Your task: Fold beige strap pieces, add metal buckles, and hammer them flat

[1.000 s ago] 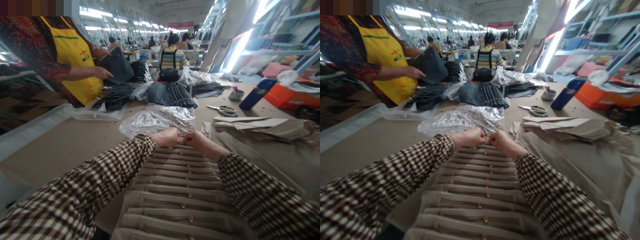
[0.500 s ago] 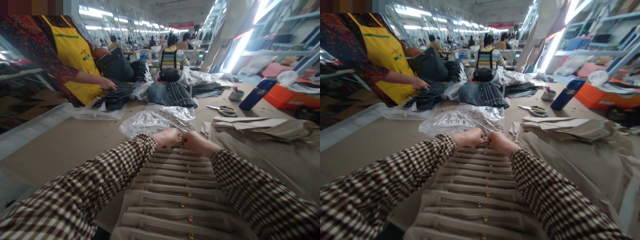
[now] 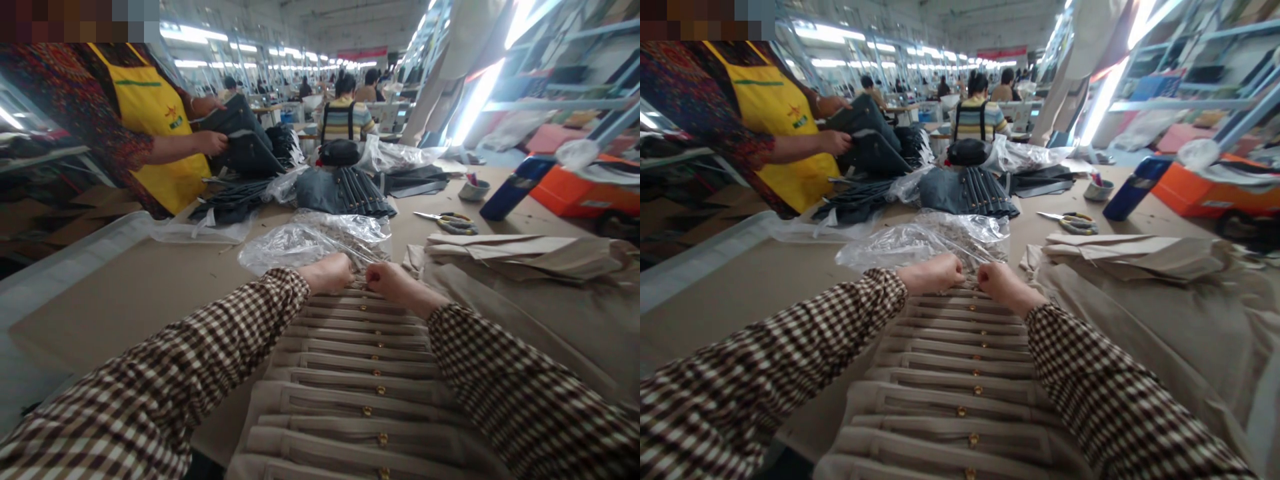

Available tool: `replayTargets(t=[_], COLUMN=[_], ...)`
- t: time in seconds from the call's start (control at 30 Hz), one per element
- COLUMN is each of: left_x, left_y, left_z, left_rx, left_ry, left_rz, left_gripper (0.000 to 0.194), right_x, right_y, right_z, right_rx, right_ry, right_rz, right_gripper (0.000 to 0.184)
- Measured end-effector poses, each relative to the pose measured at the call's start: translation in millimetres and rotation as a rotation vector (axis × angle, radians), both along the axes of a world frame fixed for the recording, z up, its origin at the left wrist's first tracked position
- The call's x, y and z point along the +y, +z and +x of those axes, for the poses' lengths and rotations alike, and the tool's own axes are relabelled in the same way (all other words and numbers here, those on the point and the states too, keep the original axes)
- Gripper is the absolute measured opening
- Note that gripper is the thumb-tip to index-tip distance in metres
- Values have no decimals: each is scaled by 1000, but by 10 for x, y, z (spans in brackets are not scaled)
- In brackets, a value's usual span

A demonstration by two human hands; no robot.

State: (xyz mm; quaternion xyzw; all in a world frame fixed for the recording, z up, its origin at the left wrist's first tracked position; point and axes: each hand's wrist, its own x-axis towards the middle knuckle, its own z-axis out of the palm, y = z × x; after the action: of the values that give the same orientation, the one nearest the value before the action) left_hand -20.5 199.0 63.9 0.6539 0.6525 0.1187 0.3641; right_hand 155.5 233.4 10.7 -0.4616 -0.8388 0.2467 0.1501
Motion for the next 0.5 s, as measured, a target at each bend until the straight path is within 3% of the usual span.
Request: replayTargets(t=[0.13,0.33,0.5], left_x=[-41,-103,-139], left_y=[90,124,101], left_z=[-41,61,81], left_rx=[-177,-404,-512], left_ry=[89,224,311], left_rz=[-61,-119,-173], left_gripper=[21,17,19], right_x=[-244,-519,-554], right_y=[162,135,137], right_z=[-27,-273,-324], right_rx=[212,832,921], right_ry=[-25,6,-42], right_rz=[60,-321,-491], right_gripper=[15,31,35])
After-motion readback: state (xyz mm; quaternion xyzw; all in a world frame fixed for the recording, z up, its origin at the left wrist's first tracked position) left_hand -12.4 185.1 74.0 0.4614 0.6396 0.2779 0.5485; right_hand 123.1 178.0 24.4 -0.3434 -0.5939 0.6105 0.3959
